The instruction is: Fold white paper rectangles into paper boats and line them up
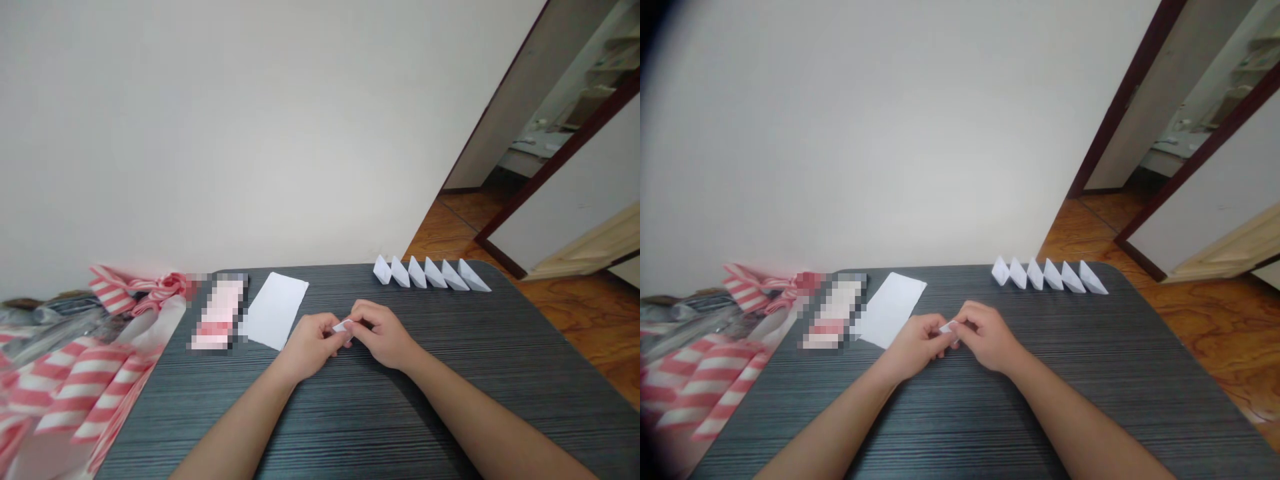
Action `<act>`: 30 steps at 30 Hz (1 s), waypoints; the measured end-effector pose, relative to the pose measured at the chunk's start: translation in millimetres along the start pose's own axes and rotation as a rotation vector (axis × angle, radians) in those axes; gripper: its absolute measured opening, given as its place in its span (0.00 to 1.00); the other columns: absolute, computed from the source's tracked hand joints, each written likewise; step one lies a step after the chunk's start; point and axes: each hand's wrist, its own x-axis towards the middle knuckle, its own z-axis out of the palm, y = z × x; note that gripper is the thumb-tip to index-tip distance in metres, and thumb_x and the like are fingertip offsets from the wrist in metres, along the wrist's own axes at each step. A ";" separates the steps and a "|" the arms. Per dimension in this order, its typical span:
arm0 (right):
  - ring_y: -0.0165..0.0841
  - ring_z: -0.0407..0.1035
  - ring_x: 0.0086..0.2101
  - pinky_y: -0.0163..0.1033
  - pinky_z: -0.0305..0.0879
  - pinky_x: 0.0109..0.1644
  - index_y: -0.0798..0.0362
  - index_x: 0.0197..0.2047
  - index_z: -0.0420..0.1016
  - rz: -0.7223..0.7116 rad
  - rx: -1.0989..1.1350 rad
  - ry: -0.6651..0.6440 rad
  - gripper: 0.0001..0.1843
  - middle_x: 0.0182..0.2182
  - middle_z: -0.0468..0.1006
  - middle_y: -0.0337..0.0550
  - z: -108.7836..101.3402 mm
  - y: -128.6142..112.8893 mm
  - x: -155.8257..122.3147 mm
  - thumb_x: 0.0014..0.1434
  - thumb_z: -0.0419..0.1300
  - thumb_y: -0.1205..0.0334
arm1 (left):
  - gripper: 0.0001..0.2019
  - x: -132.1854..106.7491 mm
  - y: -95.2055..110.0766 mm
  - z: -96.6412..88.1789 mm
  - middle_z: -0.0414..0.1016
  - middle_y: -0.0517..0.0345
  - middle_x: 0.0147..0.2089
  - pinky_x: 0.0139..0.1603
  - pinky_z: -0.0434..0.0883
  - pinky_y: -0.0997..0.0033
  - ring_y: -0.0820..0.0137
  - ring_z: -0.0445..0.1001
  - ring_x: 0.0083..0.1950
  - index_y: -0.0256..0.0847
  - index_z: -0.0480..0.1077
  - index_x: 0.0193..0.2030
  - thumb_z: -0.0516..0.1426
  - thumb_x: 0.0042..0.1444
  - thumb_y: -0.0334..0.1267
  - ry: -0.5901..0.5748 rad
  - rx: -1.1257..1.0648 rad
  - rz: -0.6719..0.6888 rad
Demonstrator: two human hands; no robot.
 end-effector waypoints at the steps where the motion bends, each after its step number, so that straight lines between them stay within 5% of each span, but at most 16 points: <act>1: 0.29 0.65 0.28 0.35 0.60 0.33 0.54 0.28 0.73 0.003 0.005 0.003 0.09 0.25 0.70 0.39 -0.1 -0.2 0.2 0.59 0.56 0.66 | 0.17 0.2 0.4 -0.2 0.74 0.57 0.27 0.24 0.63 0.78 0.76 0.67 0.24 0.36 0.71 0.30 0.52 0.55 0.48 -0.009 0.003 0.002; 19: 0.30 0.65 0.29 0.35 0.60 0.34 0.54 0.28 0.71 0.084 0.005 0.016 0.08 0.26 0.69 0.39 0.0 -0.7 1.8 0.58 0.55 0.66 | 0.17 -1.1 -1.0 0.7 0.72 0.58 0.23 0.24 0.61 0.77 0.73 0.68 0.24 0.37 0.74 0.29 0.50 0.56 0.47 -0.015 0.099 0.025; 24: 0.30 0.65 0.29 0.34 0.60 0.33 0.54 0.34 0.71 0.121 0.060 0.024 0.04 0.29 0.70 0.40 -0.2 7.1 0.5 0.58 0.56 0.65 | 0.16 -0.2 2.9 -1.4 0.73 0.58 0.24 0.23 0.61 0.78 0.76 0.66 0.21 0.36 0.73 0.29 0.51 0.56 0.45 -0.006 -0.001 -0.012; 30: 0.28 0.63 0.26 0.34 0.59 0.32 0.54 0.26 0.67 0.148 -0.007 0.022 0.10 0.24 0.68 0.37 -2.7 5.2 1.4 0.59 0.54 0.66 | 0.15 -0.6 7.9 -2.1 0.71 0.59 0.22 0.22 0.61 0.78 0.76 0.65 0.21 0.36 0.72 0.31 0.52 0.56 0.46 -0.007 -0.066 -0.039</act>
